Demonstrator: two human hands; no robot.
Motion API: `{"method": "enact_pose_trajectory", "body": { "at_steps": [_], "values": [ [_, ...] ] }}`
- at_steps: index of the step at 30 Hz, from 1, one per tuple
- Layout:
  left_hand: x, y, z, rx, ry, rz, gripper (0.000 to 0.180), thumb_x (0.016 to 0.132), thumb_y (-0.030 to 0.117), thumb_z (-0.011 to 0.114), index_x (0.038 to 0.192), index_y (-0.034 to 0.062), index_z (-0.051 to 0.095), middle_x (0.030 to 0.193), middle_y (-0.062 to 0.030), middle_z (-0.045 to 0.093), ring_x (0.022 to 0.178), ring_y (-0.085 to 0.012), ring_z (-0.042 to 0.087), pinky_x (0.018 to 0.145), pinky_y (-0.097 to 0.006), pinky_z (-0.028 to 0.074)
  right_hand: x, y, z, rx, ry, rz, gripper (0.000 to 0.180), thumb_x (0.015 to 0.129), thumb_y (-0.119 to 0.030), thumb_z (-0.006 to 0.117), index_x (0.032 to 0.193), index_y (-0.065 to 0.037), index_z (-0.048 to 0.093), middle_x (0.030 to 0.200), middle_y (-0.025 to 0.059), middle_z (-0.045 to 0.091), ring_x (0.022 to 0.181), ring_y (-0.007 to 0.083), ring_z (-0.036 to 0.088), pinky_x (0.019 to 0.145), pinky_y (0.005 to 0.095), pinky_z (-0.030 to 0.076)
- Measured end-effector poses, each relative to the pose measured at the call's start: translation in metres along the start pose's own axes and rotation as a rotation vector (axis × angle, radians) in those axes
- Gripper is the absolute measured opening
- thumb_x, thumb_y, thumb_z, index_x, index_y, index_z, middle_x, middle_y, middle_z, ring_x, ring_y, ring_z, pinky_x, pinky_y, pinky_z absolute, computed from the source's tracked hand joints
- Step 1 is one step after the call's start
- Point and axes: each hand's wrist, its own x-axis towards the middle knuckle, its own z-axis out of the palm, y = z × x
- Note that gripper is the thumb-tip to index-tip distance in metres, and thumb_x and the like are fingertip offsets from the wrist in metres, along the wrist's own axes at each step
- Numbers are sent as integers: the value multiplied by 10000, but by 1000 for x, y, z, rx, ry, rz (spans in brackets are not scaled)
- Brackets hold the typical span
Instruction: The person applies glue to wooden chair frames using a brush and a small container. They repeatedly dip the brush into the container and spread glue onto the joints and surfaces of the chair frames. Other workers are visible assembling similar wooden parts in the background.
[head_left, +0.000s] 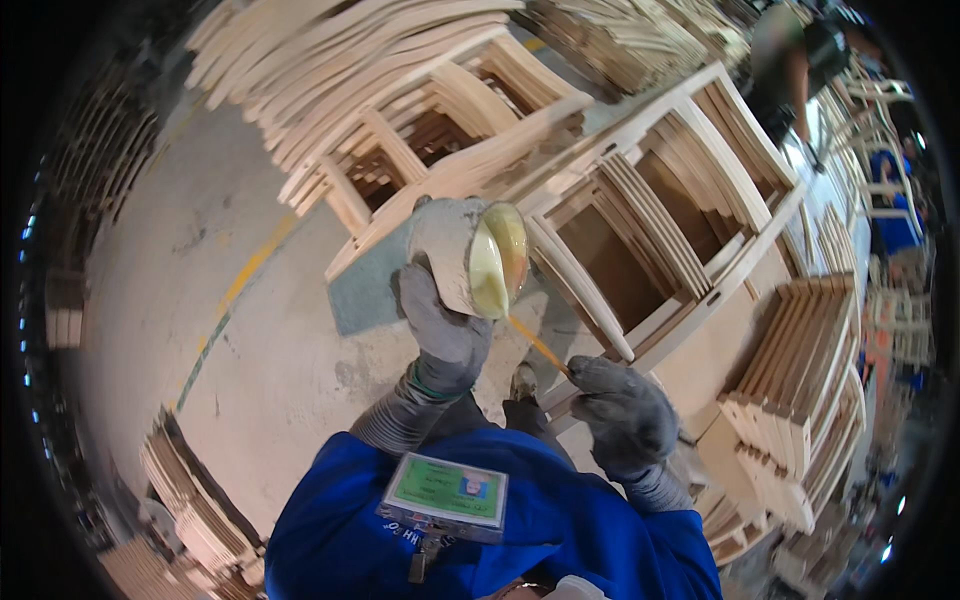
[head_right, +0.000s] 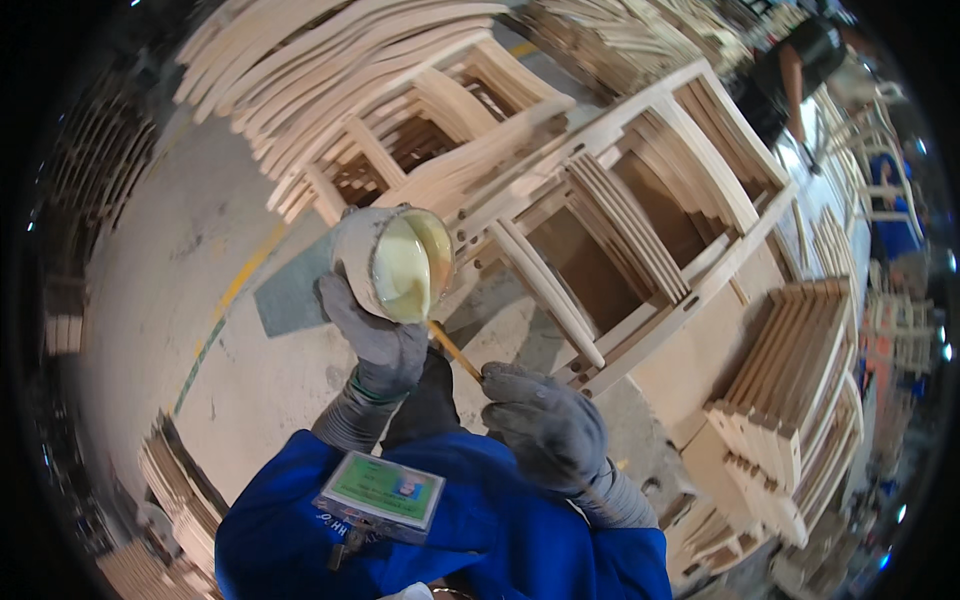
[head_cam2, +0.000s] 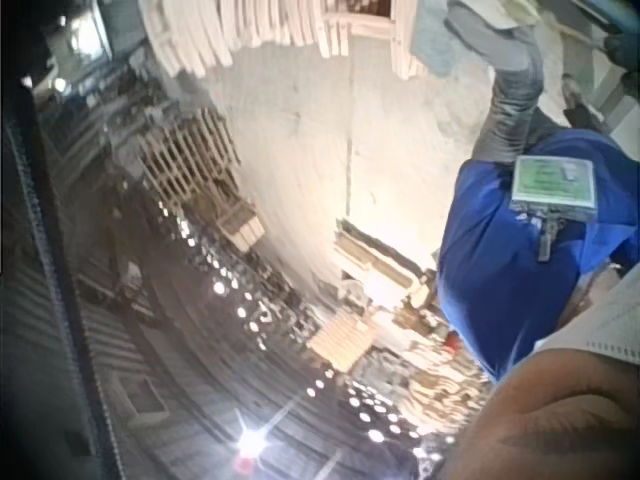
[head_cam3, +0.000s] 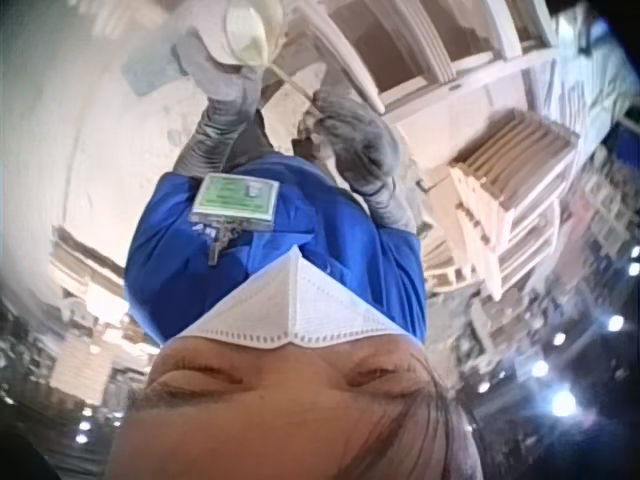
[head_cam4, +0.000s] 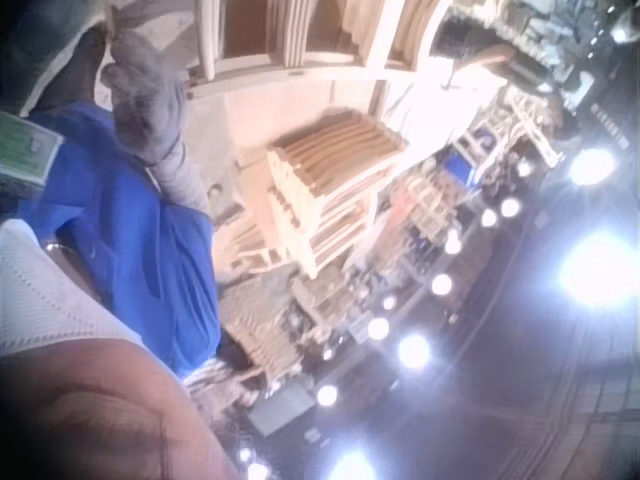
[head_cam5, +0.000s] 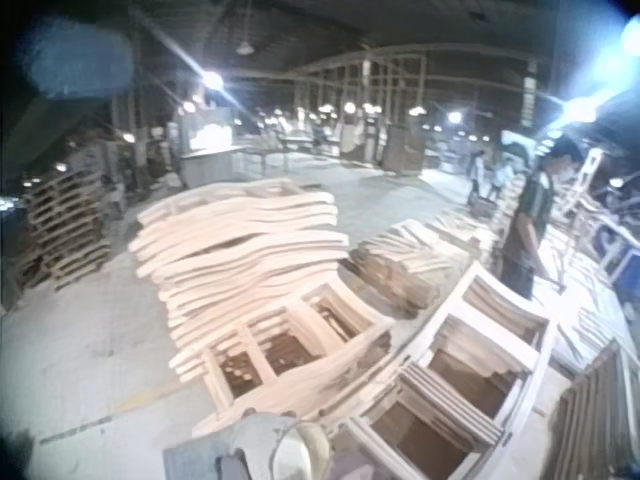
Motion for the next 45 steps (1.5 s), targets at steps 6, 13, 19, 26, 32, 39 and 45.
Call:
{"method": "enact_pose_trajectory", "body": {
  "at_steps": [6,13,19,26,32,39,45],
  "values": [
    [58,14,-11,247,-282,-41,520,900,302,518,1322,68,324,1277,-94,433,1192,-217,430,996,-361,385,34,16,50,28,527,382,194,792,64,553,972,7,515,986,227,608,915,286,622,786,420,534],
    [98,35,-16,-627,-165,-765,611,851,183,607,1353,79,274,1304,-82,397,1224,-208,398,975,-341,422,58,28,94,344,841,426,164,788,85,558,939,47,509,964,204,622,870,259,629,806,400,533],
    [99,-1,-63,-280,-358,-464,628,867,137,593,1384,115,237,1323,-59,367,1212,-199,416,961,-326,451,64,44,104,458,910,459,116,825,35,542,934,40,501,931,191,620,863,246,635,794,380,543],
    [132,-1,-130,919,-416,413,839,794,40,660,1407,82,87,1305,-144,358,1195,-222,410,1012,-350,379,73,125,87,38,690,580,90,878,-10,555,962,21,549,922,120,639,808,174,630,782,287,517],
    [157,39,-138,-319,135,-476,570,907,351,516,1371,101,298,1288,-83,436,1200,-224,441,1006,-394,386,68,189,91,-265,483,603,88,846,-10,614,915,33,581,865,89,646,756,121,614,698,246,496],
    [159,52,-155,-180,217,-486,494,948,458,352,1320,137,406,1323,-50,440,1211,-213,440,980,-389,420,97,206,99,-533,237,629,87,819,-67,652,853,3,611,716,76,629,659,130,608,601,253,469],
    [158,55,-170,-212,327,-467,502,953,450,373,1302,91,416,1266,-68,476,1184,-193,463,998,-359,403,122,197,96,-772,-107,570,122,813,-138,661,827,-28,610,707,115,603,624,242,597,571,323,452]
  ]
}}
